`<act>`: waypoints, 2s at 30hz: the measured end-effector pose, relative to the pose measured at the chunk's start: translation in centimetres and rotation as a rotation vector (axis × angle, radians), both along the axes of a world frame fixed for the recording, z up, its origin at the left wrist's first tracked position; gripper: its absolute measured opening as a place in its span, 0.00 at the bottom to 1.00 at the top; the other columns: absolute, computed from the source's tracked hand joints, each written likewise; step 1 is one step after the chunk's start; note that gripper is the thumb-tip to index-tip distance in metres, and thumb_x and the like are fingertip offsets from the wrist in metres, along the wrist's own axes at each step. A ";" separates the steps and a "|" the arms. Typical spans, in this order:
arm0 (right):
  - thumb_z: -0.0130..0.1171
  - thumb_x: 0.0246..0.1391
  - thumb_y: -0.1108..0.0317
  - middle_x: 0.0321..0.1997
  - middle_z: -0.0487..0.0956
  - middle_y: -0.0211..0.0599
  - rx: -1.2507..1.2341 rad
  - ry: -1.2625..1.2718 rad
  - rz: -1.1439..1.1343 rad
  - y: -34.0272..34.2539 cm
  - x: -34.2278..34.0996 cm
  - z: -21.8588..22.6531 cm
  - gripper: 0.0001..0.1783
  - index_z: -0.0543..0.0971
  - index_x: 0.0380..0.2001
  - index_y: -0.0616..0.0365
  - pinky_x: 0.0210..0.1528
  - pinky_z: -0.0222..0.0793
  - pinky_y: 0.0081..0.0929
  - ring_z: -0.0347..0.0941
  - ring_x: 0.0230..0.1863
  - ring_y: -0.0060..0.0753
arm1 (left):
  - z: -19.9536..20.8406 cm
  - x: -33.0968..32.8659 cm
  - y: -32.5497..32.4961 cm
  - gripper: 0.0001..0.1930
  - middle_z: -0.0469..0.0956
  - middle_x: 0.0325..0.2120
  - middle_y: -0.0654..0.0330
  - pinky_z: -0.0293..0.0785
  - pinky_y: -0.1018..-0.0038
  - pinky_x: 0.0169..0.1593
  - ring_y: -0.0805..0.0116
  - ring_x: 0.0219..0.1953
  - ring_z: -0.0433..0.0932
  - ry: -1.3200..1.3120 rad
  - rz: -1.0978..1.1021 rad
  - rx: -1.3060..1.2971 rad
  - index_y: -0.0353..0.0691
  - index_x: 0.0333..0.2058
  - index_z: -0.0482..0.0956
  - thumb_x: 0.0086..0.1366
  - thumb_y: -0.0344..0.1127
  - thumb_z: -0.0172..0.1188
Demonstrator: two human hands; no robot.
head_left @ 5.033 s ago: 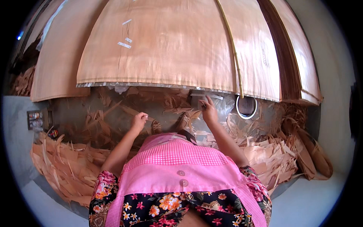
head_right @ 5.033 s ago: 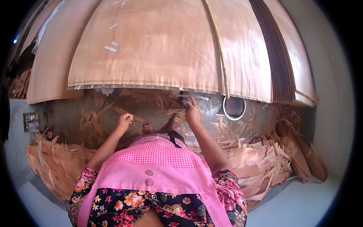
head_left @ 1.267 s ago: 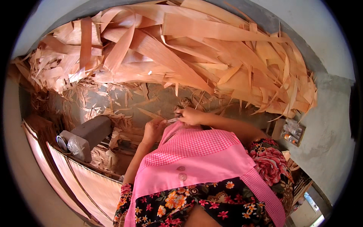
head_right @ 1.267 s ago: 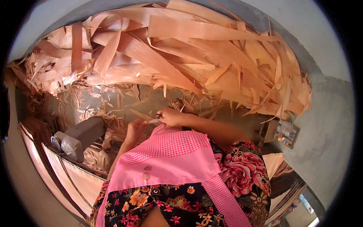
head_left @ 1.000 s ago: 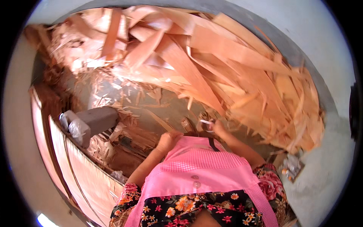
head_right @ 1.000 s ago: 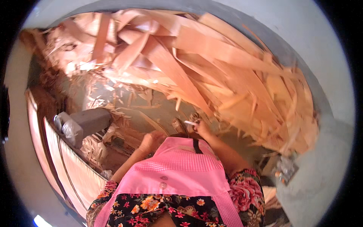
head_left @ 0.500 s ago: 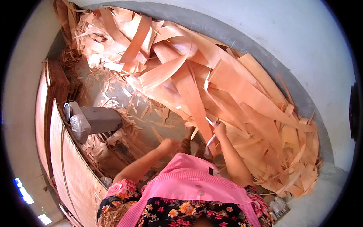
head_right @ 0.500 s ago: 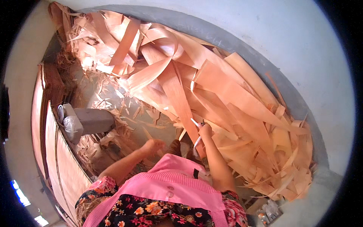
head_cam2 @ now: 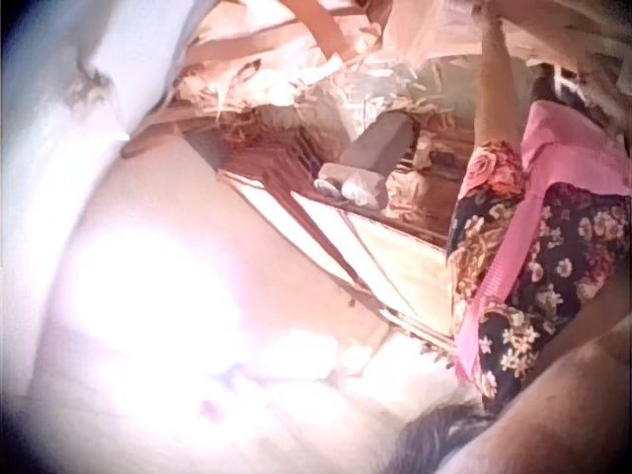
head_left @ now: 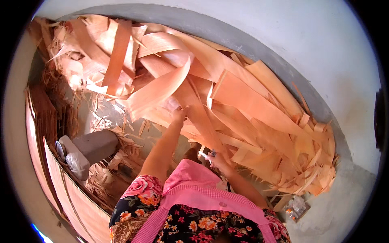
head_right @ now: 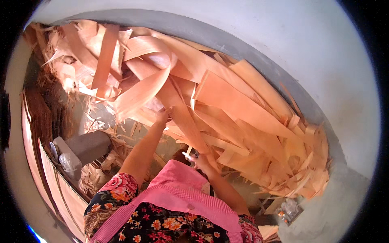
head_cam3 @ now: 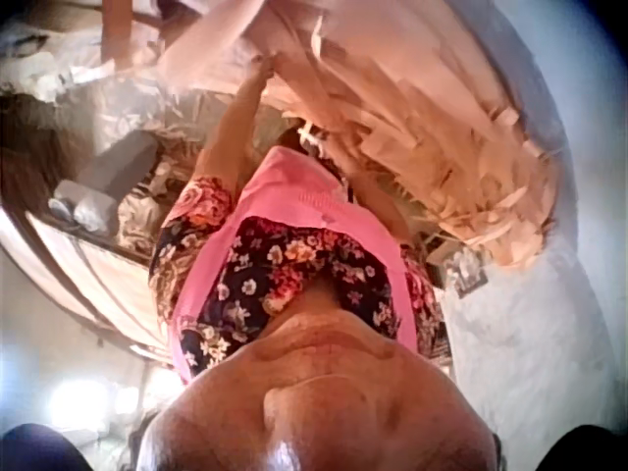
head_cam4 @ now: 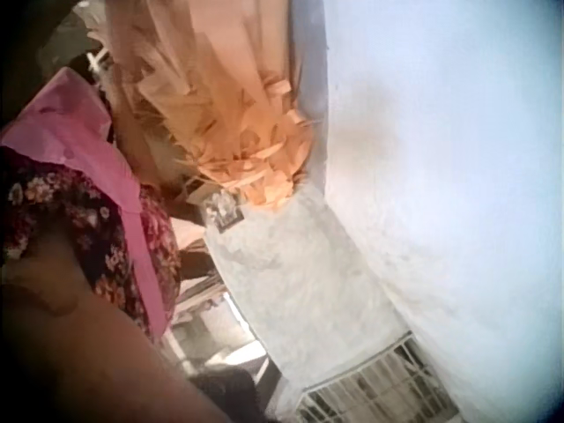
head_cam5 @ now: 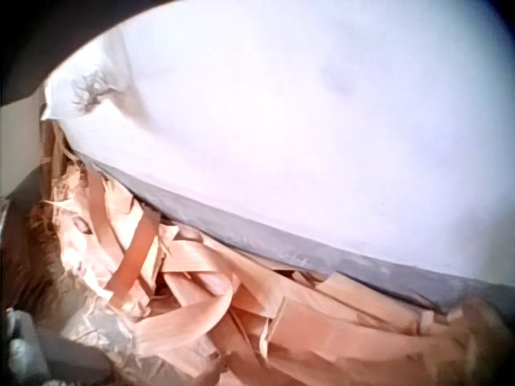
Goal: The person cuts sheets of wood veneer using a hand blade, aligns a long guide strip, and moves the cut pieces onto a stack.
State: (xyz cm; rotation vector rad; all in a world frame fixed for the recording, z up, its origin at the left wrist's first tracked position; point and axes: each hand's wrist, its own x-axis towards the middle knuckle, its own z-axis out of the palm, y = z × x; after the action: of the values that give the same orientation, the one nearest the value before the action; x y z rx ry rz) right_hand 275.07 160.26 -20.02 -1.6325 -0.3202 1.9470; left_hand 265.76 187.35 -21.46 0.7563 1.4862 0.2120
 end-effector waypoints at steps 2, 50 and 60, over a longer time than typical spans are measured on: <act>0.55 0.46 0.64 0.19 0.72 0.31 0.019 -0.075 0.000 -0.1 -1.7 0.6 0.10 0.72 0.28 0.60 0.13 0.61 0.16 0.66 0.13 0.19 | 1.1 0.7 0.4 0.16 0.70 0.36 0.68 0.66 0.68 0.40 0.68 0.38 0.69 -0.185 0.173 -0.142 0.50 0.44 0.67 0.58 0.47 0.49; 0.52 0.50 0.65 0.17 0.64 0.22 0.177 0.387 -1.249 5.9 13.7 -5.8 0.04 0.71 0.29 0.52 0.30 0.63 0.24 0.58 0.17 0.17 | 2.9 4.4 8.6 0.14 0.70 0.40 0.55 0.67 0.64 0.46 0.61 0.43 0.70 -0.536 -0.197 0.315 0.35 0.40 0.67 0.53 0.26 0.48; 0.53 0.49 0.65 0.10 0.57 0.22 0.027 0.241 -1.300 8.4 18.8 -5.3 0.08 0.69 0.21 0.53 0.27 0.66 0.25 0.57 0.14 0.19 | -12.4 -8.9 4.6 0.26 0.67 0.44 0.54 0.63 0.56 0.43 0.57 0.45 0.65 0.245 0.419 0.004 0.37 0.46 0.65 0.47 0.36 0.62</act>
State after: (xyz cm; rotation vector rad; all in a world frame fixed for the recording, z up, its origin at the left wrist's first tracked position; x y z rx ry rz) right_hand 293.86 168.71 -25.33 -1.0514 0.6649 1.0502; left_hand 256.84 191.91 -33.84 0.4774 1.8711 0.4506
